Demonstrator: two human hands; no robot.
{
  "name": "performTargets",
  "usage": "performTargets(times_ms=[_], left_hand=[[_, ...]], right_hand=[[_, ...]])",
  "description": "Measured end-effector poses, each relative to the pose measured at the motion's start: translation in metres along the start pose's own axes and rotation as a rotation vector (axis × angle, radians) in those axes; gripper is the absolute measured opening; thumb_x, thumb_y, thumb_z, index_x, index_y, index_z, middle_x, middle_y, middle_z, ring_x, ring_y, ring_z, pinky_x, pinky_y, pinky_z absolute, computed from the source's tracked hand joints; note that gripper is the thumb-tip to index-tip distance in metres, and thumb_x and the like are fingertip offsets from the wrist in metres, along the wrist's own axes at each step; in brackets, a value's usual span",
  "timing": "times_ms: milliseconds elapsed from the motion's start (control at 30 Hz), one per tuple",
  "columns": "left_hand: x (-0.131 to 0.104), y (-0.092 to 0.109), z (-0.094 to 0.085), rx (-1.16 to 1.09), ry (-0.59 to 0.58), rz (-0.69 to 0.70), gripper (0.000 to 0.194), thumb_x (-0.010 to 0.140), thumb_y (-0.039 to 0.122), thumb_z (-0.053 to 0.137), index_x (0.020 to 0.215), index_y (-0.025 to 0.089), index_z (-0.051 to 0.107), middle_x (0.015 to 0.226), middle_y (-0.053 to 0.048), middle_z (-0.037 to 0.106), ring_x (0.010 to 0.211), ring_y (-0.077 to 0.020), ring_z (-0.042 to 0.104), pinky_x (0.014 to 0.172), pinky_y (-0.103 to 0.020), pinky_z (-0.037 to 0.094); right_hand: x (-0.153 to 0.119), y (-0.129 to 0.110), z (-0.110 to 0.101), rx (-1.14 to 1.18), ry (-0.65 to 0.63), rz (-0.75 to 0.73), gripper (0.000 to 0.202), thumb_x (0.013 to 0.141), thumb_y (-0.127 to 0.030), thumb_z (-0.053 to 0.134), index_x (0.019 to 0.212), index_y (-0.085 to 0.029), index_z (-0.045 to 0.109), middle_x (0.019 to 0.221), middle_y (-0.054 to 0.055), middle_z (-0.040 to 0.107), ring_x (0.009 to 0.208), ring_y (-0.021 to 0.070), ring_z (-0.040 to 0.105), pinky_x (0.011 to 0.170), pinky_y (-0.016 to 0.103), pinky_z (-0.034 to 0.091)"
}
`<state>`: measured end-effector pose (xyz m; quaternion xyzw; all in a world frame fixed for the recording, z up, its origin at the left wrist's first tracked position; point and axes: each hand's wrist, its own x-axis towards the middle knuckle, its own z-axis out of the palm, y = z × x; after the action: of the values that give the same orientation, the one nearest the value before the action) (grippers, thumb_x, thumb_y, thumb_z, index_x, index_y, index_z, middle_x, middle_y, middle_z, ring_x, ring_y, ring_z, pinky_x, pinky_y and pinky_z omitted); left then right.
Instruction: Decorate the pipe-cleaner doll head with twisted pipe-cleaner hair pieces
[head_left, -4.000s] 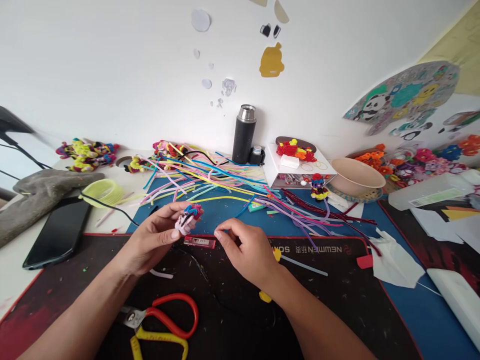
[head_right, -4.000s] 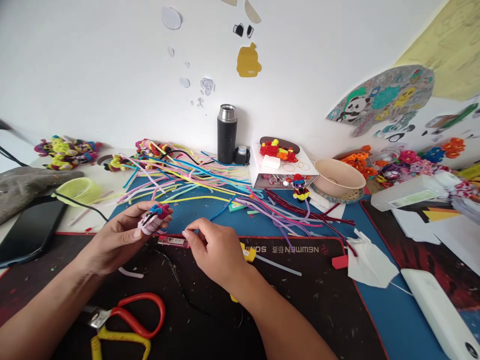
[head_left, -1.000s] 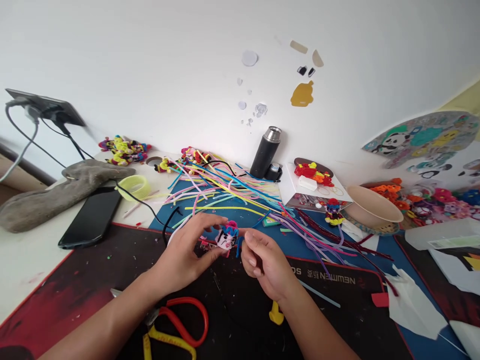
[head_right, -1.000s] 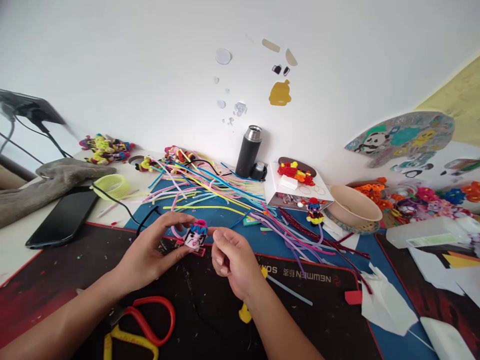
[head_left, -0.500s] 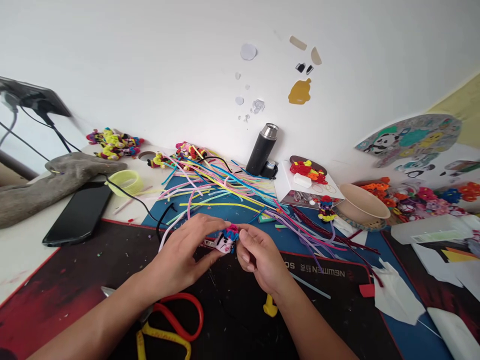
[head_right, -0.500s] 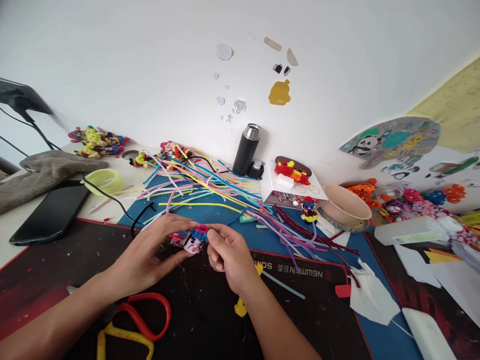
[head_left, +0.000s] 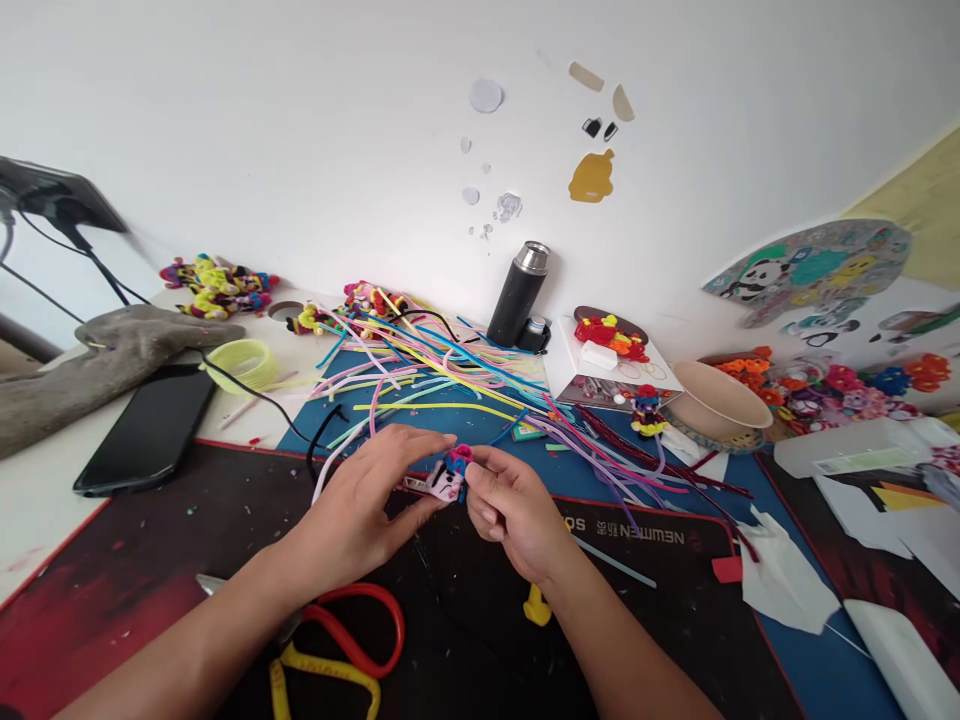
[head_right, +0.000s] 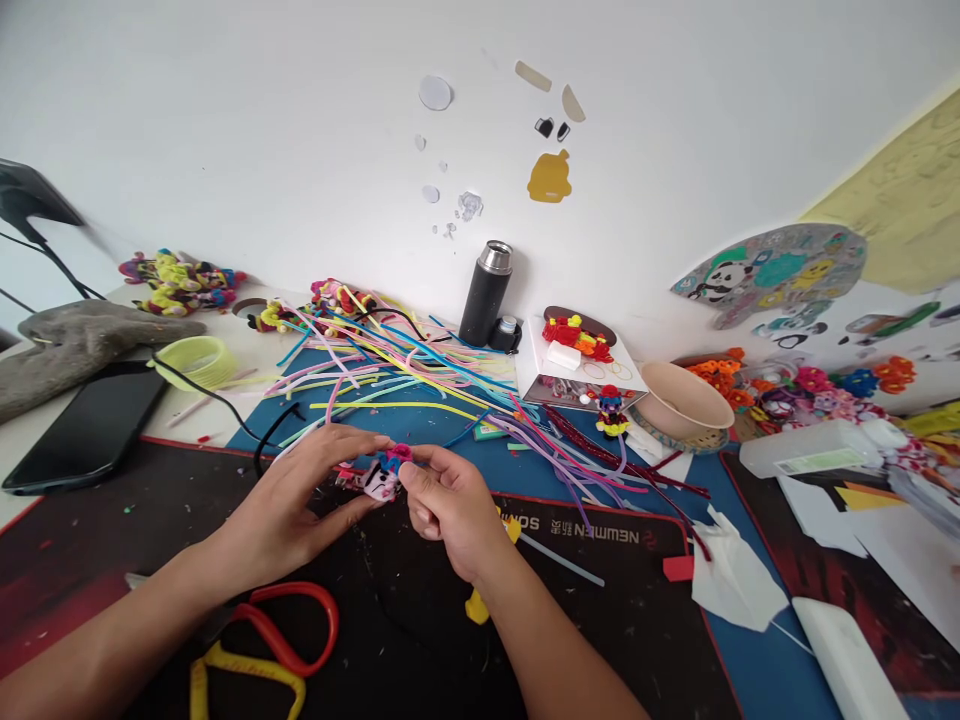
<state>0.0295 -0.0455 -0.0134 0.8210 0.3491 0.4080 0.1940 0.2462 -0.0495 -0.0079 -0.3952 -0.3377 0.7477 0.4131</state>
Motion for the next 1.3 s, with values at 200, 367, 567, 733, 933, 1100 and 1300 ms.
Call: performTargets(times_ms=[200,367,567,733,933,1100,1300], left_hand=[[0.0005,0.0018,-0.0006,-0.004,0.0,-0.114,0.048,0.099,0.023,0.074,0.143,0.028,0.055,0.135,-0.009,0.072,0.125,-0.0282,0.069,0.105,-0.042,0.056],[0.0037,0.0053,-0.0026,-0.053,0.007,-0.104,0.033,0.101,0.022,0.073,0.13,0.029,0.06,0.134,-0.007,0.071,0.126,-0.0245,0.068,0.108,-0.038,0.053],[0.004,0.0072,-0.003,-0.094,0.007,-0.099,0.027,0.102,0.019,0.072,0.125,0.028,0.063,0.135,-0.007,0.069,0.127,-0.0232,0.066,0.108,-0.038,0.051],[0.0044,0.0074,-0.0034,-0.106,-0.006,-0.092,0.029,0.101,0.018,0.073,0.127,0.028,0.063,0.133,-0.008,0.07,0.127,-0.0238,0.066,0.108,-0.038,0.052],[0.0054,0.0079,-0.0043,-0.11,-0.007,-0.092,0.026,0.101,0.019,0.073,0.123,0.027,0.064,0.13,-0.008,0.071,0.124,-0.0243,0.067,0.106,-0.038,0.053],[0.0057,0.0069,-0.0042,-0.113,-0.009,-0.087,0.026,0.101,0.017,0.072,0.123,0.027,0.063,0.13,-0.007,0.071,0.124,-0.0228,0.067,0.106,-0.036,0.053],[0.0053,0.0055,-0.0038,-0.112,-0.015,-0.082,0.027,0.101,0.017,0.071,0.125,0.028,0.064,0.131,-0.007,0.071,0.126,-0.023,0.068,0.107,-0.037,0.053]], right_hand=[[-0.0012,-0.0034,-0.0004,0.068,-0.02,0.025,0.049,0.08,-0.049,0.095,0.109,-0.018,0.071,0.049,-0.012,0.045,0.04,0.0037,0.025,0.043,0.021,0.013],[-0.0018,-0.0044,0.0003,0.092,-0.05,0.022,0.047,0.081,-0.049,0.095,0.11,-0.018,0.074,0.05,-0.012,0.044,0.04,0.0035,0.026,0.043,0.021,0.013],[-0.0007,-0.0016,-0.002,0.108,-0.067,0.013,0.041,0.084,-0.047,0.093,0.108,-0.019,0.075,0.05,-0.012,0.043,0.039,0.0036,0.025,0.042,0.02,0.014],[-0.0007,0.0004,-0.0031,0.112,-0.068,0.016,0.04,0.085,-0.046,0.093,0.108,-0.019,0.074,0.05,-0.012,0.043,0.04,0.0037,0.026,0.042,0.019,0.015],[-0.0017,-0.0006,-0.0016,0.1,-0.065,0.019,0.041,0.085,-0.047,0.092,0.108,-0.019,0.074,0.051,-0.012,0.043,0.04,0.0036,0.026,0.042,0.02,0.015],[-0.0023,-0.002,0.0003,0.078,-0.056,0.022,0.043,0.085,-0.048,0.092,0.11,-0.018,0.073,0.05,-0.012,0.043,0.04,0.0037,0.026,0.043,0.02,0.015],[-0.0027,-0.002,0.0012,0.06,-0.044,0.018,0.046,0.084,-0.05,0.092,0.11,-0.017,0.073,0.051,-0.012,0.044,0.041,0.0039,0.027,0.043,0.02,0.015]])
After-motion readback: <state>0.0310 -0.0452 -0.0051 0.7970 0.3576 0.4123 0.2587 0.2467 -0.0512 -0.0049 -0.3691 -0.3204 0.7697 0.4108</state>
